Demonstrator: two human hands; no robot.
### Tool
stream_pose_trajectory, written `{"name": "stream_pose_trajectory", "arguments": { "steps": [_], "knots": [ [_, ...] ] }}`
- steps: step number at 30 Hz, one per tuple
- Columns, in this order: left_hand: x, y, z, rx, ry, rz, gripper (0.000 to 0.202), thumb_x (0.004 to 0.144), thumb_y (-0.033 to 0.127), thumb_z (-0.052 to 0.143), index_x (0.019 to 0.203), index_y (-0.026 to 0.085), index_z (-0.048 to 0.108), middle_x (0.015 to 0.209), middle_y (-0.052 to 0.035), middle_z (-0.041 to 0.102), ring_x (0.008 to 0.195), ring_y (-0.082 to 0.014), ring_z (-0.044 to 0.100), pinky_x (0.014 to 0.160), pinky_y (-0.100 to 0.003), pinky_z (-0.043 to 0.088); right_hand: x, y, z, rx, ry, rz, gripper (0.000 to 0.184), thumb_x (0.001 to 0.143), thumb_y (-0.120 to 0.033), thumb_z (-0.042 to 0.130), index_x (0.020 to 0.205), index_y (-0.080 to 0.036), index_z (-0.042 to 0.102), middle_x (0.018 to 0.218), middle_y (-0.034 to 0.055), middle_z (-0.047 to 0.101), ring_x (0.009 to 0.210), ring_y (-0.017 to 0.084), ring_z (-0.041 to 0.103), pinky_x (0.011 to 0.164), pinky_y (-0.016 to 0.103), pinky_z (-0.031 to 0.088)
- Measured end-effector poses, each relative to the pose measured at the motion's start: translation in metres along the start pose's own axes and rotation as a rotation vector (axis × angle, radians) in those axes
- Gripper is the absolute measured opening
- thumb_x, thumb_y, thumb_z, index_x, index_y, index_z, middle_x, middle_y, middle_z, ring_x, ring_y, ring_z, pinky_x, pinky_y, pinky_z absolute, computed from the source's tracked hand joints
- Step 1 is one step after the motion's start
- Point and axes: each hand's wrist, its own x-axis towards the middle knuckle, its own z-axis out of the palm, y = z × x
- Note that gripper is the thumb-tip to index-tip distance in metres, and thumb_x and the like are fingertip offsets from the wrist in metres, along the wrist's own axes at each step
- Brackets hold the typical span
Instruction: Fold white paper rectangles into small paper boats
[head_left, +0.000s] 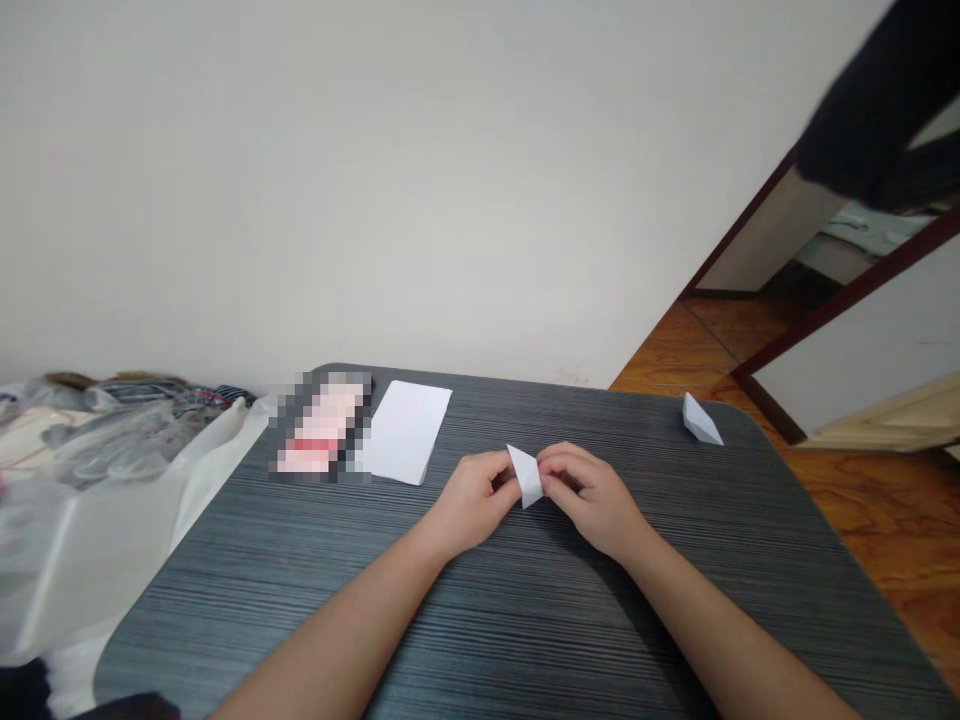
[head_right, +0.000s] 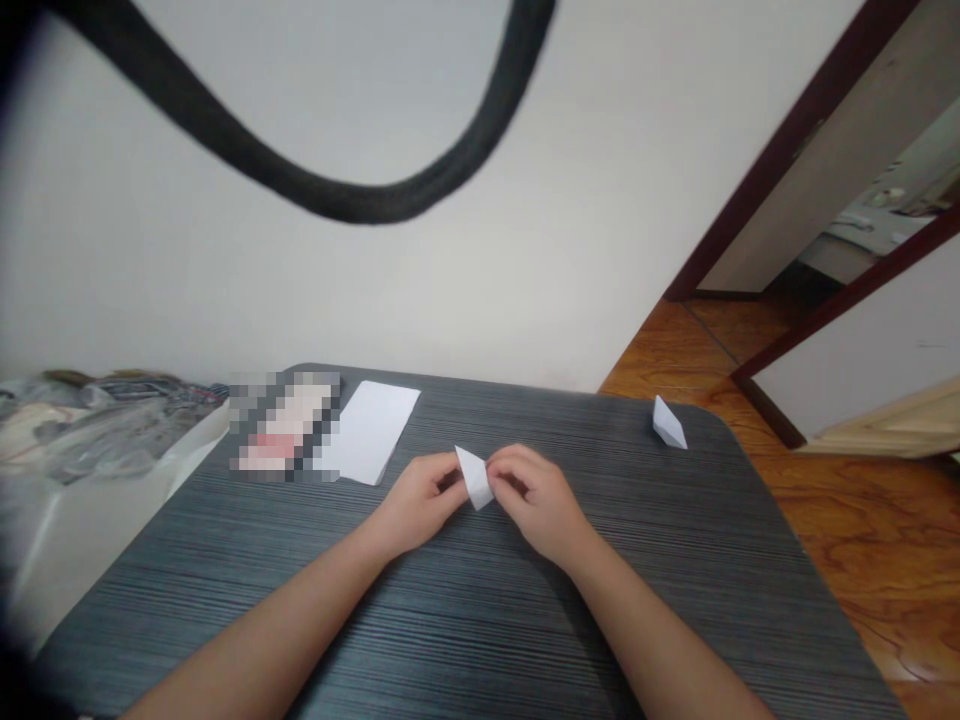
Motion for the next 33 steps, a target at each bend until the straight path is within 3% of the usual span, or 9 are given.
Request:
{"name": "stream_pose_trajectory", "arguments": {
  "steps": [13, 28, 33],
  "knots": [
    [0.0008, 0.0008, 0.0002, -0.083, 0.0, -0.063, 0.015, 0.078, 0.025, 0.055, 0.078, 0.014, 0.065, 0.07, -0.0018, 0.061, 0.067, -0.0145, 0.052, 0.06, -0.023, 0.039, -0.0014, 0.0027, -0.0022, -0.006, -0.003, -0.025, 0.015, 0.085, -0.02, 0.051, 0.081, -0.022, 0.066, 0.092, 0.0055, 0.062, 0.083, 0.018, 0.059, 0.074, 0.031, 0.046],
    [0.0004, -0.0007, 0.0004, -0.007, -0.007, -0.021, 0.019, 0.08, 0.029, 0.053, 0.073, 0.013, 0.062, 0.067, -0.0004, 0.059, 0.062, -0.0123, 0.049, 0.057, -0.022, 0.035, -0.0013, 0.0046, -0.0018, 0.005, -0.045, 0.011, 0.015, 0.085, -0.017, 0.051, 0.08, -0.022, 0.064, 0.096, 0.0049, 0.061, 0.076, 0.016, 0.057, 0.062, 0.027, 0.044],
    [0.0001, 0.0001, -0.0012, 0.022, 0.003, -0.012, 0.017, 0.081, 0.023, 0.049, 0.075, 0.014, 0.063, 0.067, 0.0, 0.059, 0.062, -0.0124, 0.049, 0.057, -0.022, 0.035, -0.0015, 0.0024, -0.0021, 0.004, -0.037, 0.01, 0.014, 0.085, -0.017, 0.051, 0.08, -0.021, 0.064, 0.097, 0.0051, 0.06, 0.079, 0.016, 0.057, 0.064, 0.027, 0.044]
  ]
}}
